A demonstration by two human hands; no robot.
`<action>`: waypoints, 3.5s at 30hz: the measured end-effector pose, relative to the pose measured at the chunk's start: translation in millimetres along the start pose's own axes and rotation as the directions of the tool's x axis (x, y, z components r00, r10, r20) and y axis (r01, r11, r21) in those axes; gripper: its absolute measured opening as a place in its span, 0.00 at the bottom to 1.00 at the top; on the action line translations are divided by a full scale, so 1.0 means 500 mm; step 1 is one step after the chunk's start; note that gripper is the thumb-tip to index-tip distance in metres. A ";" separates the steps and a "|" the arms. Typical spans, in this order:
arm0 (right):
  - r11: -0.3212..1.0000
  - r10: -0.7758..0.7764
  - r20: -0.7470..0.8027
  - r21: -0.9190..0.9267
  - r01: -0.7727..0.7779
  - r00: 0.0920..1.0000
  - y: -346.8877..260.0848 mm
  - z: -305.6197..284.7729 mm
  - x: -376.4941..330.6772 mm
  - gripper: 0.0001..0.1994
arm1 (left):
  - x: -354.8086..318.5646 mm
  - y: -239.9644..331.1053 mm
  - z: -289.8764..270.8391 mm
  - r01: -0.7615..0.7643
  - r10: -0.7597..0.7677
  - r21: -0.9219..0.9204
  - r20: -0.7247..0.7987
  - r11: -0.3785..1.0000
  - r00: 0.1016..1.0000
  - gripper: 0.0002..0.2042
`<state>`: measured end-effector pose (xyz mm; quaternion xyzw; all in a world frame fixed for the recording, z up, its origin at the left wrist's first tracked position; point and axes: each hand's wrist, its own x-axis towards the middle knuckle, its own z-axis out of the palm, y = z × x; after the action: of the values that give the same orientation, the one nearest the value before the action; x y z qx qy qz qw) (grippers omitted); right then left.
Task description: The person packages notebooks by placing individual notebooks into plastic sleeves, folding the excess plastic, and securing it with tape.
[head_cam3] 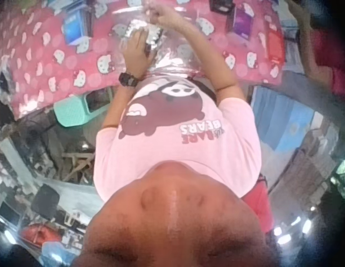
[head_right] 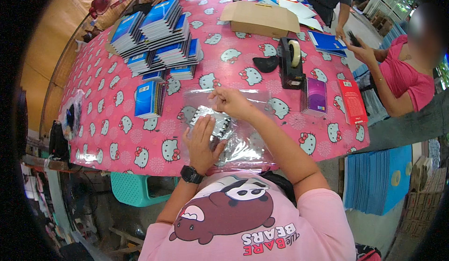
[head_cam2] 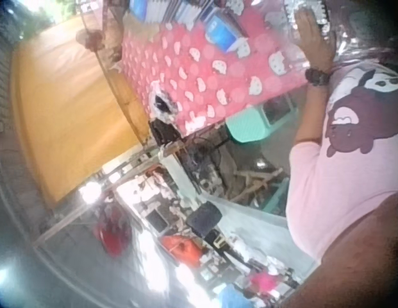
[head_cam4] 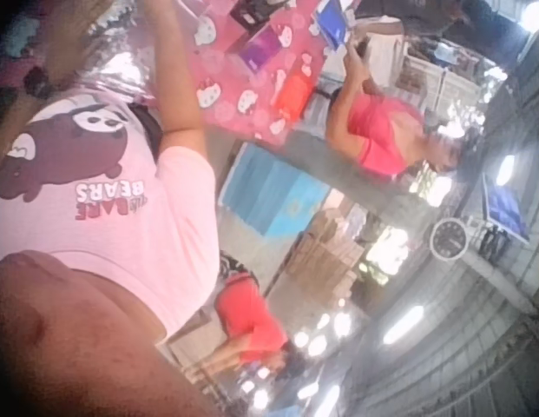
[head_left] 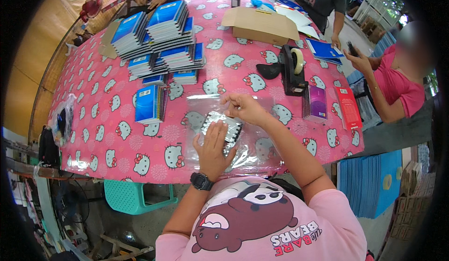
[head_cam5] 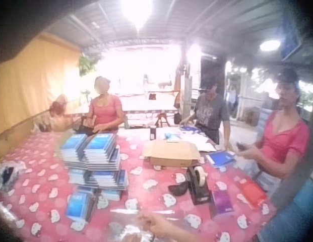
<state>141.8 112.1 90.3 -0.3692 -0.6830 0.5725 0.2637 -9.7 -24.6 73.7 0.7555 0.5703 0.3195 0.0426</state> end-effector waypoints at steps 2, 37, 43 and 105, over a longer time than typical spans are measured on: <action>0.991 -0.136 -0.145 -0.034 0.132 0.980 0.015 -0.032 -0.020 0.14 | -0.002 -0.002 0.003 -0.004 0.004 0.003 0.020 1.000 1.000 0.35; 0.607 -0.062 -0.942 -0.297 -0.737 0.328 0.161 -0.356 -0.160 0.20 | 0.004 0.002 0.004 0.036 -0.036 -0.006 0.007 0.999 0.999 0.39; 0.972 0.205 -0.618 0.035 -0.234 0.759 0.098 -0.300 -0.196 0.15 | 0.000 0.009 0.004 0.089 -0.089 0.000 0.057 0.996 0.994 0.40; 0.990 -0.140 -0.310 -0.015 0.142 0.941 -0.108 -0.006 -0.080 0.30 | 0.148 -0.083 -0.118 0.188 -0.160 -0.622 0.102 0.760 0.982 0.25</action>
<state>156.6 77.5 146.1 -0.4035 -0.6557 0.4897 0.4093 -64.9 37.9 134.8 0.6483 0.4974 0.4700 0.3339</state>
